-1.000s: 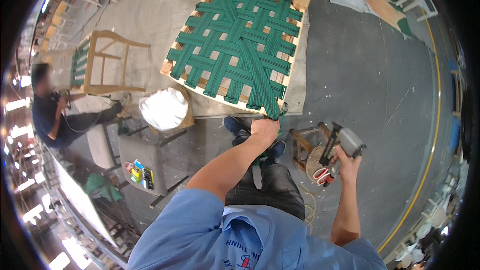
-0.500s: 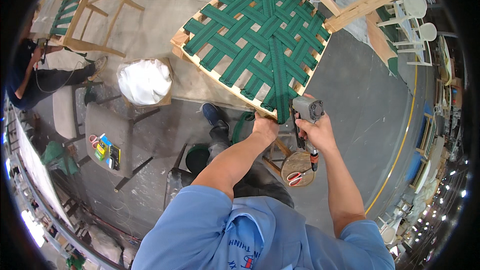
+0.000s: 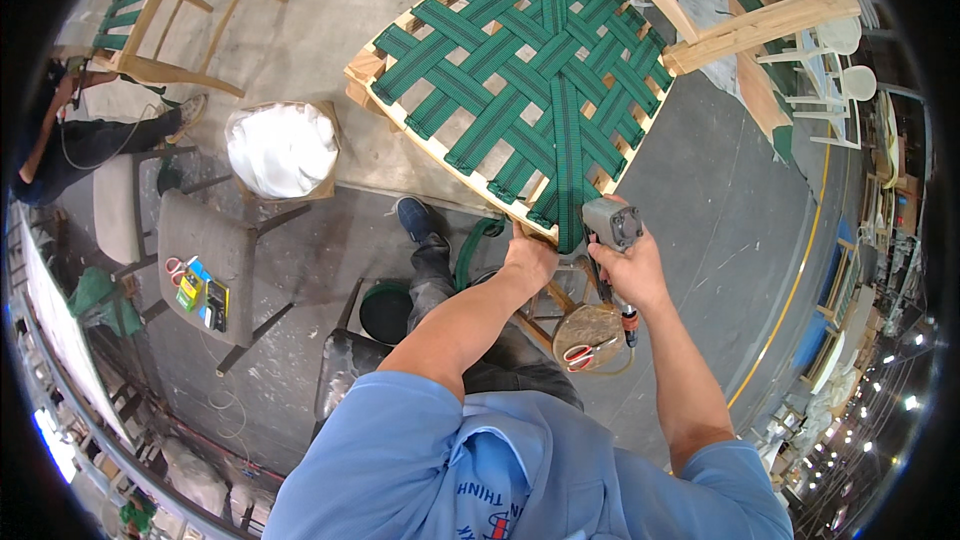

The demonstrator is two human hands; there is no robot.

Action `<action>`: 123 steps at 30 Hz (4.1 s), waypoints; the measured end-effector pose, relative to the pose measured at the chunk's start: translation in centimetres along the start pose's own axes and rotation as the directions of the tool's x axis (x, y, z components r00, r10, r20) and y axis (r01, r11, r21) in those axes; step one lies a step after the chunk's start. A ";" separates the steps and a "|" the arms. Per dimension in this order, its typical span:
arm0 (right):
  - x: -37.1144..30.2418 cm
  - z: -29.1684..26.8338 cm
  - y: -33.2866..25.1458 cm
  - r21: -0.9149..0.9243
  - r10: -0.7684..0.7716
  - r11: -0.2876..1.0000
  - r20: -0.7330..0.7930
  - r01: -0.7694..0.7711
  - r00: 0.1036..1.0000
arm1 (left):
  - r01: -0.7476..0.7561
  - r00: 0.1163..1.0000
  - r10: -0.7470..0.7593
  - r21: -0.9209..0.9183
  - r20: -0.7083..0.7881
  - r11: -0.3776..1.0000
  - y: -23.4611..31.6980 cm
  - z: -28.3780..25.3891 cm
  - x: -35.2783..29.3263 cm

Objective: The person weaves green straps into the seat frame of a wooden chair, securing them with a staple gun. They repeatedly thread the straps through the frame and staple them in place while working in a workshop.

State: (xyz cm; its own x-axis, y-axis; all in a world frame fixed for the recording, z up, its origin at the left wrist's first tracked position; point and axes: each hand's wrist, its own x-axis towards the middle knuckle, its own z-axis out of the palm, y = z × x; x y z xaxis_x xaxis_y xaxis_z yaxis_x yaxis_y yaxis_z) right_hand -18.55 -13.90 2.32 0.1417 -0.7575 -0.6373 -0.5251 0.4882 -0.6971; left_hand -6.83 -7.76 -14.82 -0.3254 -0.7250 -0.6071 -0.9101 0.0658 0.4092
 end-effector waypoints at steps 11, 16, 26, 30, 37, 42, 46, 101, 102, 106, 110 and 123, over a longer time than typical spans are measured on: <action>-0.1 0.5 0.3 0.011 0.030 1.000 -0.029 -0.030 0.999 | -0.043 0.998 0.044 0.007 -0.040 0.999 -0.2 -1.0 -0.6; -0.1 1.5 0.6 0.013 -0.053 0.998 -0.034 0.054 0.998 | -0.068 0.998 0.067 0.072 0.008 0.995 -0.3 -0.5 -0.5; -0.6 2.4 0.1 0.023 -0.023 0.999 0.005 0.023 1.000 | -0.079 0.995 0.076 0.039 0.062 0.996 -0.3 -2.0 -1.6; -2.2 1.6 0.7 0.154 -0.018 0.988 -0.018 0.021 1.000 | -0.039 0.999 0.040 -0.028 0.029 0.999 0.4 -2.2 -1.8; -9.5 -3.5 4.8 0.371 -0.092 0.913 -0.222 0.172 0.971 | 0.204 0.970 -0.238 -0.368 -0.049 0.907 3.8 -2.5 -4.0; -14.1 -5.5 9.0 0.436 -0.044 0.884 -0.279 0.168 0.959 | 0.180 0.841 -0.537 -0.900 -0.068 0.397 6.5 -2.4 -5.2; -18.0 -6.6 13.6 0.473 0.052 0.870 -0.374 0.143 0.926 | 0.020 0.852 -0.523 -0.999 0.001 0.031 9.4 -5.9 -7.3; -1.0 1.0 -1.9 0.033 0.061 0.998 -0.117 -0.058 0.991 | -0.122 0.957 0.060 -0.206 -0.285 0.971 -4.1 -18.2 0.5; -1.0 1.1 -1.6 0.016 -0.014 1.000 -0.147 0.016 0.989 | -0.132 0.955 0.068 -0.208 -0.288 0.969 -4.0 -18.3 0.6; -0.6 1.3 -0.4 -0.044 -0.151 0.988 -0.184 0.146 0.971 | -0.120 0.963 0.062 -0.211 -0.263 0.970 -3.6 -18.4 1.0; -0.5 0.9 -1.6 0.005 -0.001 1.000 -0.136 0.002 0.991 | -0.122 0.965 0.065 -0.214 -0.255 0.969 -4.1 -18.7 1.1; -1.1 2.9 -0.8 -0.101 -0.144 0.987 -0.162 0.128 0.976 | -0.093 0.980 0.050 -0.223 -0.190 0.970 -4.5 -19.6 1.1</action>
State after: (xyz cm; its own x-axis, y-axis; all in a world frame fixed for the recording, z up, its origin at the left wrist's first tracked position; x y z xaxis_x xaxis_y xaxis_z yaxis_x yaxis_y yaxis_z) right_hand -15.85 -12.22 2.63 0.0777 -0.8800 -0.4686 -0.5848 0.3404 -0.7363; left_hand 1.90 -22.29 -3.96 -0.3160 -0.8379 -0.4451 -0.7953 -0.0218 0.6058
